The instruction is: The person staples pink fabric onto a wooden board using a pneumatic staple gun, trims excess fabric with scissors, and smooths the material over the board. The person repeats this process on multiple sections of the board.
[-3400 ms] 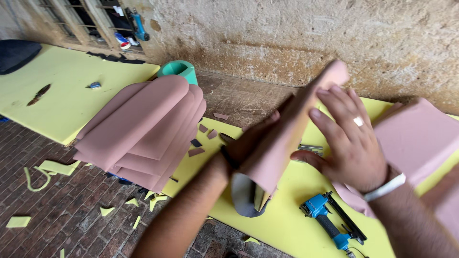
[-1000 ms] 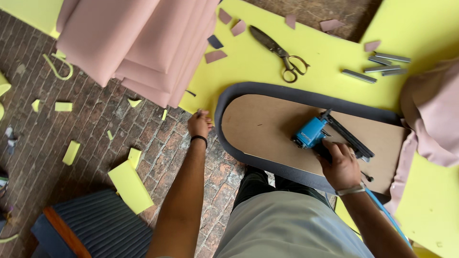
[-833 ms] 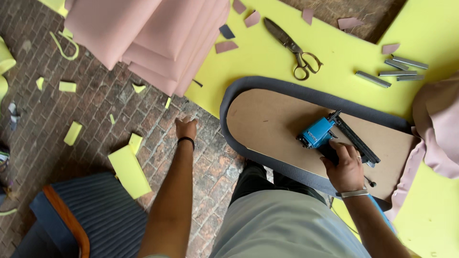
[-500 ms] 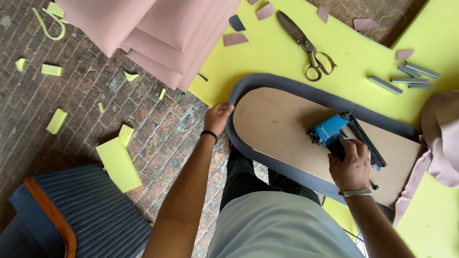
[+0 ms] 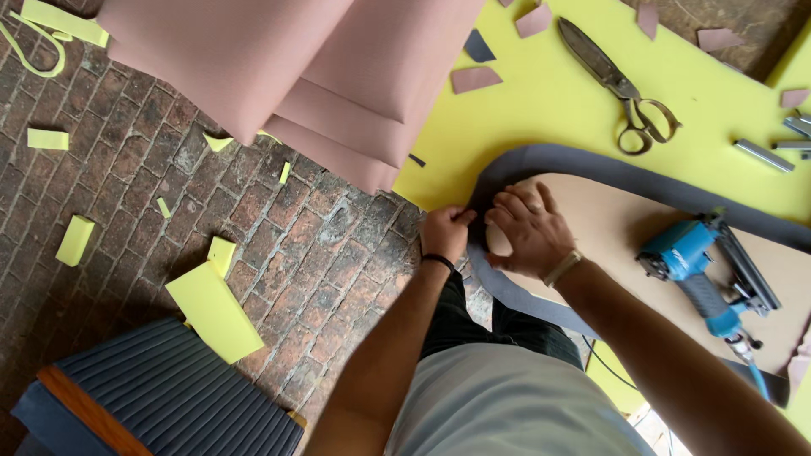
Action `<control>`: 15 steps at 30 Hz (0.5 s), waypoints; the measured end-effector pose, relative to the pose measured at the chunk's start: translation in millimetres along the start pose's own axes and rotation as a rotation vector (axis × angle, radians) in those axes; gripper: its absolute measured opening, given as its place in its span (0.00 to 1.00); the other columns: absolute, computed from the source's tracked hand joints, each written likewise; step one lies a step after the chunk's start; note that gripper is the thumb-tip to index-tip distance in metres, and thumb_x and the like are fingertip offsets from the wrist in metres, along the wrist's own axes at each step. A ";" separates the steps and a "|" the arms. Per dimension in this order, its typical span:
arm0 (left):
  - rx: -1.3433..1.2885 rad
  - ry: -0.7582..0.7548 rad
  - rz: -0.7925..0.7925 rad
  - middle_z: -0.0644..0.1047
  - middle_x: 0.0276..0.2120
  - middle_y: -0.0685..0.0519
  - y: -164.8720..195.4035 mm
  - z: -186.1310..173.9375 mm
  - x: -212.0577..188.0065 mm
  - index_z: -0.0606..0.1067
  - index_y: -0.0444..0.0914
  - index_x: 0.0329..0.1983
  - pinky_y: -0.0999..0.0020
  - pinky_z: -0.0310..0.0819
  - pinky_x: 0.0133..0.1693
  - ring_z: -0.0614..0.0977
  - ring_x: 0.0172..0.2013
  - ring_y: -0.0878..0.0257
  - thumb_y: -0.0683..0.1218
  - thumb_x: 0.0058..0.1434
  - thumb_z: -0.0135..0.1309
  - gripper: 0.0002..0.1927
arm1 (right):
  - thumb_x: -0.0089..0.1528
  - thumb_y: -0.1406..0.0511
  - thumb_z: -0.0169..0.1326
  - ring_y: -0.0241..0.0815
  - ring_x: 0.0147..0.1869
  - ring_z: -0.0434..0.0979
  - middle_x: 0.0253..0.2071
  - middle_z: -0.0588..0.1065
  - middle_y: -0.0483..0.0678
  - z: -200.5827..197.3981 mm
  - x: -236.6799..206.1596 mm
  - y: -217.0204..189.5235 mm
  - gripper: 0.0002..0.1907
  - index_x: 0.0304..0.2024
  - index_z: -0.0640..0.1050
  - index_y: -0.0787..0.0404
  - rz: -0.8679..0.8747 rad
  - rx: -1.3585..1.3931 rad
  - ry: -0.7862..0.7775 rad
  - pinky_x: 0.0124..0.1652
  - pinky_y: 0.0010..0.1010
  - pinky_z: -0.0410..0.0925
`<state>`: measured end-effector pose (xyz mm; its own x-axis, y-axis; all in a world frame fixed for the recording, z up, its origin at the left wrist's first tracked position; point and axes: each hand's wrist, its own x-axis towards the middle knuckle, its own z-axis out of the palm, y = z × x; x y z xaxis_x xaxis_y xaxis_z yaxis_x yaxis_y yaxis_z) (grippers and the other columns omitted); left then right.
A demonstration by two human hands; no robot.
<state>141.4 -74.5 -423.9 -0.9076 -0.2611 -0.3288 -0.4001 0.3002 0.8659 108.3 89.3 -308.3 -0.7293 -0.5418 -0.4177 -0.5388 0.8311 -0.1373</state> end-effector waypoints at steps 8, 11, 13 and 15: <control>-0.061 -0.014 -0.023 0.84 0.31 0.47 14.7 -3.4 -18.3 0.83 0.36 0.36 0.66 0.80 0.35 0.86 0.30 0.59 0.47 0.56 0.67 0.11 | 0.46 0.44 0.66 0.48 0.75 0.58 0.68 0.63 0.50 10.0 -12.6 2.0 0.36 0.54 0.76 0.47 -0.101 0.150 0.304 0.70 0.59 0.48; -0.123 -0.094 0.101 0.84 0.32 0.49 14.2 -3.7 -26.8 0.83 0.36 0.36 0.70 0.82 0.35 0.87 0.31 0.63 0.46 0.57 0.68 0.09 | 0.58 0.49 0.58 0.53 0.64 0.73 0.59 0.73 0.55 -2.1 -25.5 -2.5 0.25 0.51 0.77 0.56 0.055 0.498 0.515 0.57 0.47 0.70; -0.131 -0.115 0.170 0.84 0.32 0.49 14.3 -1.7 -30.3 0.83 0.36 0.37 0.71 0.82 0.34 0.86 0.31 0.64 0.44 0.57 0.67 0.08 | 0.64 0.48 0.53 0.51 0.46 0.81 0.41 0.80 0.55 -7.5 -18.3 -6.1 0.22 0.43 0.81 0.59 0.446 0.823 0.163 0.48 0.44 0.74; -0.095 -0.099 0.192 0.84 0.31 0.48 13.9 -0.5 -35.9 0.84 0.34 0.37 0.71 0.81 0.33 0.86 0.29 0.64 0.42 0.57 0.67 0.07 | 0.67 0.48 0.51 0.48 0.35 0.83 0.29 0.82 0.53 -7.8 0.0 -11.9 0.24 0.37 0.83 0.61 0.591 0.846 -0.051 0.42 0.43 0.75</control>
<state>168.5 -61.4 -399.9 -0.9759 -0.1151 -0.1856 -0.2091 0.2471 0.9462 111.4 78.4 -299.7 -0.7516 -0.0285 -0.6589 0.3871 0.7898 -0.4758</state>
